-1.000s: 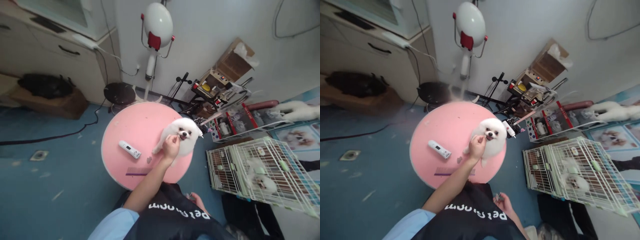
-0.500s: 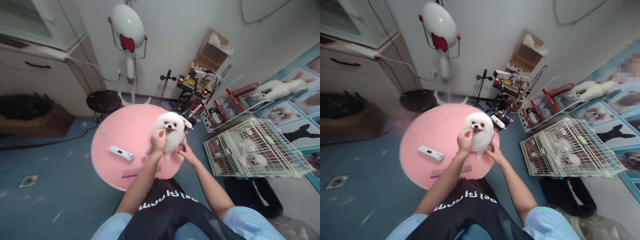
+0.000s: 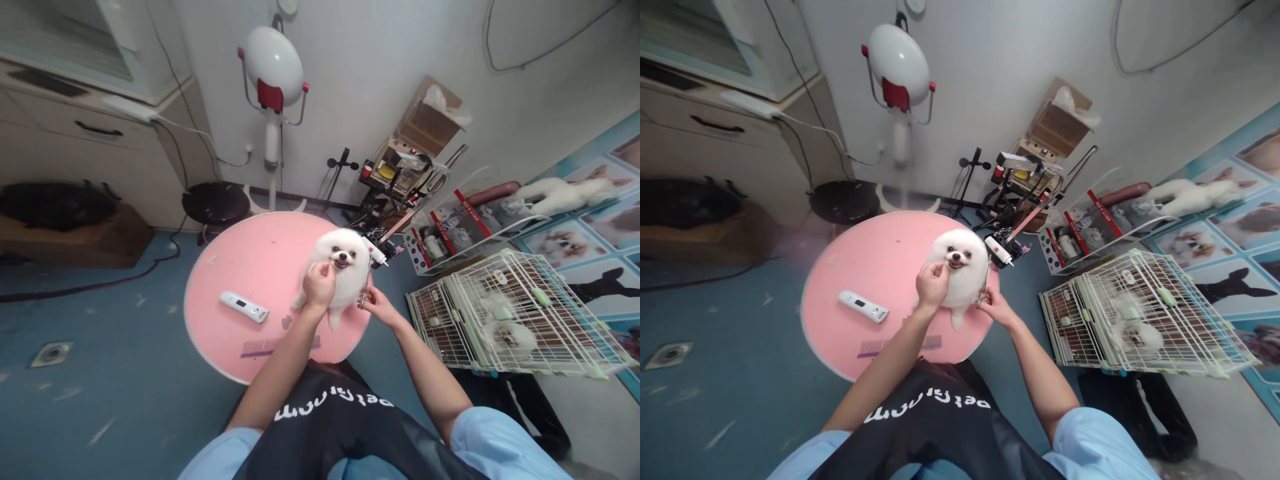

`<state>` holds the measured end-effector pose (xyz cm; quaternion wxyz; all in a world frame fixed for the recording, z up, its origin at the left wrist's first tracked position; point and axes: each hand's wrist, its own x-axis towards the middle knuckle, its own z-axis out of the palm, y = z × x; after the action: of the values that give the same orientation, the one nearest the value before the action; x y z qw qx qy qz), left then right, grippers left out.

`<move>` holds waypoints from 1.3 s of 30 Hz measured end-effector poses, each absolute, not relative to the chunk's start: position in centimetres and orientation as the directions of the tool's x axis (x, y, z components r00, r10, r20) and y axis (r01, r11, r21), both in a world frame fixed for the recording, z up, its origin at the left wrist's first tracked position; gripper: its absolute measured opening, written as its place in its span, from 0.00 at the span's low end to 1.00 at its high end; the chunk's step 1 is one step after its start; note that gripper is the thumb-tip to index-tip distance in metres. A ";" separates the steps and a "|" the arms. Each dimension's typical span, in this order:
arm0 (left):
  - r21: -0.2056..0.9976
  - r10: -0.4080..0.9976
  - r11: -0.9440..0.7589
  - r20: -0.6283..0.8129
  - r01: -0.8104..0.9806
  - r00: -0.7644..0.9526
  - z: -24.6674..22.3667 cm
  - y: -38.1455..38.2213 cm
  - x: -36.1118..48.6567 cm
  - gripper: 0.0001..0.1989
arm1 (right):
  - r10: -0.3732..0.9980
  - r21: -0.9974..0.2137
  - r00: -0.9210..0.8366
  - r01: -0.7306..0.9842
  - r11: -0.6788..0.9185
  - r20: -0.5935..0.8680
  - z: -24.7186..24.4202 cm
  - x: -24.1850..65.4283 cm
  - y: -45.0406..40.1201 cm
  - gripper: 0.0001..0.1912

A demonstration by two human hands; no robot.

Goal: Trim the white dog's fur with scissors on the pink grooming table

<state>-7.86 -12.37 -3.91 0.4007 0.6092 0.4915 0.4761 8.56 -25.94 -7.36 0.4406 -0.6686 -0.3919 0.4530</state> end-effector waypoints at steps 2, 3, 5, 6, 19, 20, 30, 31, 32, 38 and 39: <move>0.958 0.982 -0.190 0.183 0.213 0.055 -4.0 -12.3 -7.9 0.07 | 0.924 -0.942 0.285 0.143 -0.303 -0.254 -7.3 8.6 -25.9 0.23; 0.959 0.982 -0.187 0.180 0.214 0.051 -4.0 -12.3 -7.9 0.07 | 0.923 -0.940 0.285 0.147 -0.308 -0.258 -7.2 8.7 -25.9 0.23; 0.958 0.983 -0.186 0.179 0.217 0.049 -4.1 -12.2 -7.8 0.07 | 0.921 -0.940 0.289 0.143 -0.311 -0.261 -7.1 8.7 -25.8 0.23; 0.957 0.982 -0.190 0.184 0.220 0.048 -4.1 -12.2 -7.8 0.07 | 0.923 -0.942 0.287 0.140 -0.306 -0.258 -7.0 8.7 -25.8 0.23; 0.947 0.977 -0.213 0.207 0.241 0.048 -4.4 -12.0 -7.8 0.07 | 0.927 -0.929 0.285 0.207 -0.307 -0.243 -6.0 9.2 -25.6 0.21; 0.948 0.977 -0.211 0.206 0.239 0.045 -4.4 -12.0 -7.8 0.07 | 0.924 -0.926 0.293 0.212 -0.313 -0.245 -6.0 9.2 -25.6 0.21; 0.953 0.982 -0.190 0.184 0.235 0.047 -4.7 -12.1 -7.8 0.07 | 0.928 -0.926 0.305 0.239 -0.292 -0.214 -6.0 8.7 -25.4 0.21; 0.953 0.982 -0.191 0.184 0.236 0.048 -4.7 -12.1 -7.8 0.07 | 0.930 -0.925 0.303 0.247 -0.287 -0.208 -5.9 8.6 -25.4 0.21; 0.953 0.982 -0.189 0.183 0.236 0.046 -4.7 -12.1 -7.8 0.07 | 0.931 -0.921 0.300 0.262 -0.289 -0.207 -5.9 8.6 -25.4 0.21; 0.958 0.987 -0.159 0.153 0.239 0.044 -4.6 -12.2 -7.8 0.07 | 0.928 -0.910 0.302 0.279 -0.306 -0.219 -5.6 8.4 -25.5 0.23; 0.958 0.987 -0.160 0.154 0.240 0.043 -4.6 -12.2 -7.8 0.07 | 0.930 -0.910 0.294 0.281 -0.304 -0.220 -5.6 8.3 -25.6 0.23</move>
<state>-7.84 -12.17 -4.59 0.4000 0.6013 0.5100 0.4671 8.35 -25.55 -5.56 0.3999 -0.6979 -0.4338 0.4060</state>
